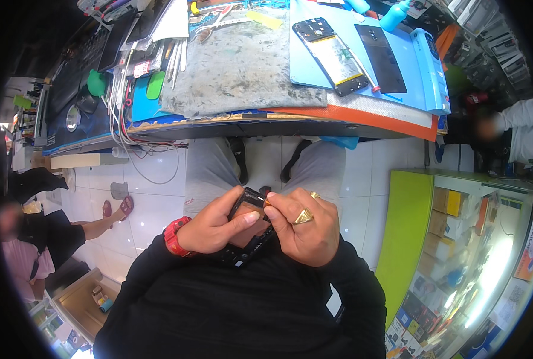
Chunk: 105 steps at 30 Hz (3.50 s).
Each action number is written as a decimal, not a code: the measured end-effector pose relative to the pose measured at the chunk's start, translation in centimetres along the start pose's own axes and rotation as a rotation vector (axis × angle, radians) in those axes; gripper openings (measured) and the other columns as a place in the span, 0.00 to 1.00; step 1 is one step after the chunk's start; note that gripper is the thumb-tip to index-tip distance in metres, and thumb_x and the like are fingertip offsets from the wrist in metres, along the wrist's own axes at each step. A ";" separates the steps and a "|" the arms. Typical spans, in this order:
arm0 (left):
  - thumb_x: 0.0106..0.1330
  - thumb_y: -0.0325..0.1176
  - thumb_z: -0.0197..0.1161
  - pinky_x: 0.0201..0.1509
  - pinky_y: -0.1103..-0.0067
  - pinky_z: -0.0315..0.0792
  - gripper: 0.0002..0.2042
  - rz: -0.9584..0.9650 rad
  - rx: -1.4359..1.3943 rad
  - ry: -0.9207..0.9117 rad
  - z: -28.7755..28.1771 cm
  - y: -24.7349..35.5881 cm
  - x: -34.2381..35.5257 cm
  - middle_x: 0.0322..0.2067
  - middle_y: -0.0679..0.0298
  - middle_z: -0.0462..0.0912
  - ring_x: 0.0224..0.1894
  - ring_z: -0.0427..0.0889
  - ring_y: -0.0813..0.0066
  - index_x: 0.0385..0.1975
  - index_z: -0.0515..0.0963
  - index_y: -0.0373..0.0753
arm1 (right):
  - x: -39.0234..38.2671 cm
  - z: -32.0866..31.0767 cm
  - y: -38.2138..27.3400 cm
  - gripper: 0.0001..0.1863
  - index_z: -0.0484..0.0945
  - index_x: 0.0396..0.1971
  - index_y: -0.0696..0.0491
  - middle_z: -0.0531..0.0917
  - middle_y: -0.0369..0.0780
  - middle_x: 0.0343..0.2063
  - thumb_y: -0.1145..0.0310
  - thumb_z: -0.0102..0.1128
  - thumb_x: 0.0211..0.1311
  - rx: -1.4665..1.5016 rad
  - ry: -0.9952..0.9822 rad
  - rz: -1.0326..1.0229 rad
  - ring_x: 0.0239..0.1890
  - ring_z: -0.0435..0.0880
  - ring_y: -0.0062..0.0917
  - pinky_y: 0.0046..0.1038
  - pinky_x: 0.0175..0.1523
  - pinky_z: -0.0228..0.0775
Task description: The person disassembles a mobile phone using a screwdriver and a prying tool to remove internal components.
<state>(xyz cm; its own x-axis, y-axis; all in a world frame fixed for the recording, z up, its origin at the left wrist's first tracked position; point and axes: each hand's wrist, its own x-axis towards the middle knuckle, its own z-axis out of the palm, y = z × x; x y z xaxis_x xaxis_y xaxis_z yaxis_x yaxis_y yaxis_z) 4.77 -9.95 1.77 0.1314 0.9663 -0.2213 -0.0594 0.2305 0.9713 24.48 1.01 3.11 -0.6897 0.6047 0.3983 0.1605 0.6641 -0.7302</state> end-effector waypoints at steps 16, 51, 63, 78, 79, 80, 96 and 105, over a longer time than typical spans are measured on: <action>0.82 0.39 0.56 0.40 0.67 0.75 0.15 0.020 0.139 -0.024 0.3 -0.2 -0.3 0.33 0.49 0.83 0.34 0.84 0.58 0.50 0.68 0.31 | -0.4 0.4 0.6 0.20 0.81 0.49 0.56 0.78 0.36 0.27 0.77 0.74 0.55 -0.184 0.022 -0.229 0.22 0.78 0.27 0.30 0.24 0.68; 0.82 0.42 0.57 0.35 0.77 0.73 0.16 0.115 -0.011 -0.228 -0.1 -1.5 0.3 0.30 0.62 0.81 0.30 0.77 0.77 0.51 0.70 0.33 | 4.1 -4.1 2.1 0.09 0.85 0.40 0.61 0.85 0.40 0.31 0.70 0.64 0.74 0.729 -0.586 0.547 0.30 0.82 0.22 0.26 0.35 0.74; 0.82 0.45 0.56 0.39 0.72 0.74 0.17 0.052 0.043 -0.215 -0.2 -0.7 0.5 0.30 0.59 0.80 0.32 0.79 0.71 0.48 0.70 0.33 | 5.1 -4.1 2.5 0.07 0.84 0.38 0.61 0.86 0.46 0.30 0.73 0.63 0.72 0.515 -0.599 0.212 0.33 0.86 0.36 0.34 0.41 0.76; 0.82 0.42 0.56 0.56 0.73 0.74 0.19 0.033 -0.213 -0.199 -0.2 -1.6 0.2 0.48 0.57 0.81 0.49 0.79 0.72 0.60 0.71 0.32 | 5.4 -3.6 3.7 0.08 0.84 0.39 0.60 0.88 0.44 0.33 0.70 0.65 0.72 0.605 -0.673 0.233 0.36 0.87 0.33 0.32 0.42 0.76; 0.82 0.42 0.56 0.56 0.73 0.74 0.19 0.033 -0.213 -0.200 -0.3 -1.6 0.1 0.48 0.57 0.81 0.49 0.79 0.72 0.60 0.71 0.32 | 5.3 -3.4 3.5 0.08 0.85 0.39 0.60 0.87 0.45 0.32 0.70 0.65 0.72 0.535 -0.591 0.202 0.35 0.87 0.33 0.32 0.41 0.76; 0.82 0.40 0.56 0.60 0.72 0.72 0.20 0.031 -0.190 -0.159 -0.5 -1.6 0.0 0.52 0.56 0.79 0.54 0.78 0.71 0.63 0.69 0.32 | 5.2 -3.4 3.3 0.08 0.85 0.39 0.60 0.87 0.45 0.32 0.70 0.65 0.72 0.534 -0.589 0.203 0.35 0.87 0.33 0.32 0.41 0.76; 0.74 0.24 0.64 0.53 0.76 0.77 0.16 0.185 0.043 0.158 0.6 -1.5 -1.3 0.49 0.59 0.82 0.49 0.84 0.74 0.59 0.72 0.33 | 5.4 -2.5 2.9 0.08 0.84 0.38 0.60 0.86 0.43 0.28 0.70 0.64 0.72 0.535 -0.583 0.311 0.31 0.85 0.29 0.30 0.38 0.74; 0.75 0.22 0.63 0.58 0.78 0.76 0.16 0.092 -0.208 0.171 1.0 -1.5 -1.3 0.51 0.61 0.80 0.54 0.81 0.78 0.60 0.72 0.33 | 2.0 -2.7 0.0 0.04 0.85 0.37 0.58 0.84 0.43 0.27 0.74 0.67 0.67 0.261 -0.253 0.239 0.25 0.85 0.36 0.32 0.32 0.74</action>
<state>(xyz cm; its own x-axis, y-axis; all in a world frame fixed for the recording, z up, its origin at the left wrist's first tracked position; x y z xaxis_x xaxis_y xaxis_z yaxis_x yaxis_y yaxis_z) 5.64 -11.71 0.67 -0.0517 0.9854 -0.1621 -0.2679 0.1427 0.9528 24.96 3.39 5.43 -0.8112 0.5797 0.0765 0.1748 0.3652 -0.9144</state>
